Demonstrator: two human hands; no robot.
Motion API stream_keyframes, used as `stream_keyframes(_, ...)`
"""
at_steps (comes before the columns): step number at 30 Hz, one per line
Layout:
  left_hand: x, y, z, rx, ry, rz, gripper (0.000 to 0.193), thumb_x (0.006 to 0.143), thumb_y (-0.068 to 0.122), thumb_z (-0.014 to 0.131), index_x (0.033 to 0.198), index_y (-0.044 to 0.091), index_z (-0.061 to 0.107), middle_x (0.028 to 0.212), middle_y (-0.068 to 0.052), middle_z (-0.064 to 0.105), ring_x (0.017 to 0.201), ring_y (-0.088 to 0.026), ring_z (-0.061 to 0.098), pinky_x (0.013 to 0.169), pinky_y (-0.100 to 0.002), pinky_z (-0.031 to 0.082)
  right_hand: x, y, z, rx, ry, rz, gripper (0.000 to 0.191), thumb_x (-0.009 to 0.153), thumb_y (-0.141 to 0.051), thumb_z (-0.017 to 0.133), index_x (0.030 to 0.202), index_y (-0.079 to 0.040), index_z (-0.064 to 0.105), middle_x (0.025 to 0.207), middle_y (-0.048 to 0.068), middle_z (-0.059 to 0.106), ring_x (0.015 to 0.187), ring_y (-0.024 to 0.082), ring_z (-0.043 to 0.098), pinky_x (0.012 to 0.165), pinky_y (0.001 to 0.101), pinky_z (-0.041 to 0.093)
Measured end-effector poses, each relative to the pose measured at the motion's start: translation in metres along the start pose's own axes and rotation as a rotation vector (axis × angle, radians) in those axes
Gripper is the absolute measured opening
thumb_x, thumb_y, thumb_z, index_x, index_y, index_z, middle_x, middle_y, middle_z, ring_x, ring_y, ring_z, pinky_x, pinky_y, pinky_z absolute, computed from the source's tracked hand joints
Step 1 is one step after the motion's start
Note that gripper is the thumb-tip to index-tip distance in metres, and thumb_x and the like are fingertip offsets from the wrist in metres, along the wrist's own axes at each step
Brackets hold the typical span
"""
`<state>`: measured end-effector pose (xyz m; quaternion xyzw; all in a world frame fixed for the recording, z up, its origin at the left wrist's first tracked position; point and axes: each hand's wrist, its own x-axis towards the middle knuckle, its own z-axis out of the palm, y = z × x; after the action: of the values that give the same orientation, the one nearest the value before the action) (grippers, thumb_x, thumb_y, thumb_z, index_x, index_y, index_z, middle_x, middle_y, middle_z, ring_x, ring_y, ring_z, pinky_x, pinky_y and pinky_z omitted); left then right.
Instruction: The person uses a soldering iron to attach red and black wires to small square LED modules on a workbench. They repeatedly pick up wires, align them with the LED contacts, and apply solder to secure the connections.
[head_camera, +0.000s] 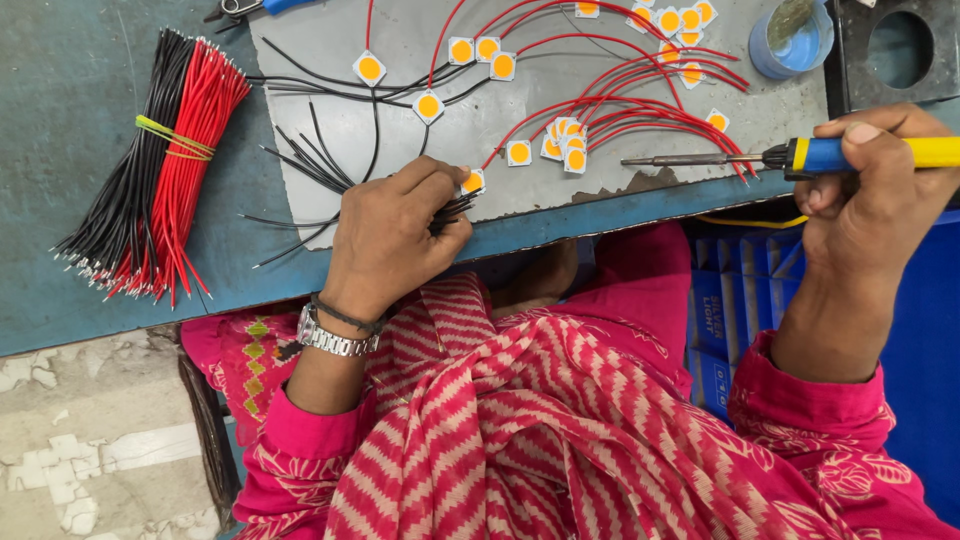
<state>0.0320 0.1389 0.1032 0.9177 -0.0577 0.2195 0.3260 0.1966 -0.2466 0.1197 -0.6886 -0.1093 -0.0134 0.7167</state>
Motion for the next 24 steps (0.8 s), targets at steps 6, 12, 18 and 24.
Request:
stream_keyframes(6, 0.0000, 0.0003, 0.0000, 0.002, 0.002, 0.001, 0.014, 0.082, 0.007, 0.073, 0.095, 0.005, 0.069, 0.102, -0.003, 0.071, 0.073, -0.028, 0.068, 0.060, -0.038, 0.053, -0.0031, -0.0042, 0.0015, -0.009, 0.006, 0.008, 0.022, 0.107, -0.009, 0.059, 0.092, 0.007, 0.055, 0.074, 0.014, 0.056, 0.052, 0.014, 0.048, 0.049, 0.0258, 0.040)
stream_keyframes(12, -0.0002, -0.0001, -0.0003, 0.003, -0.005, 0.004, 0.014, 0.083, 0.007, 0.073, 0.096, 0.006, 0.069, 0.102, -0.003, 0.071, 0.074, -0.027, 0.068, 0.061, -0.038, 0.053, -0.0024, -0.0070, 0.0017, -0.021, -0.019, -0.004, 0.021, 0.107, -0.009, 0.057, 0.092, 0.006, 0.055, 0.072, 0.015, 0.055, 0.051, 0.014, 0.047, 0.048, 0.0250, 0.039)
stream_keyframes(18, -0.0001, 0.0002, -0.0002, 0.004, -0.008, 0.001, 0.014, 0.083, 0.007, 0.073, 0.097, 0.006, 0.070, 0.103, -0.003, 0.071, 0.073, -0.027, 0.068, 0.061, -0.038, 0.053, -0.0022, -0.0065, 0.0027, -0.006, -0.016, 0.003, 0.020, 0.107, -0.008, 0.057, 0.092, 0.006, 0.054, 0.072, 0.014, 0.055, 0.050, 0.014, 0.046, 0.048, 0.0253, 0.039)
stream_keyframes(24, 0.0004, 0.0006, -0.0010, 0.006, -0.015, -0.001, 0.016, 0.082, 0.008, 0.074, 0.097, 0.006, 0.070, 0.102, -0.003, 0.071, 0.072, -0.027, 0.068, 0.060, -0.038, 0.053, -0.0026, -0.0078, 0.0047, -0.008, -0.012, 0.001, 0.020, 0.106, -0.008, 0.057, 0.092, 0.006, 0.054, 0.072, 0.014, 0.054, 0.051, 0.014, 0.047, 0.048, 0.0252, 0.039)
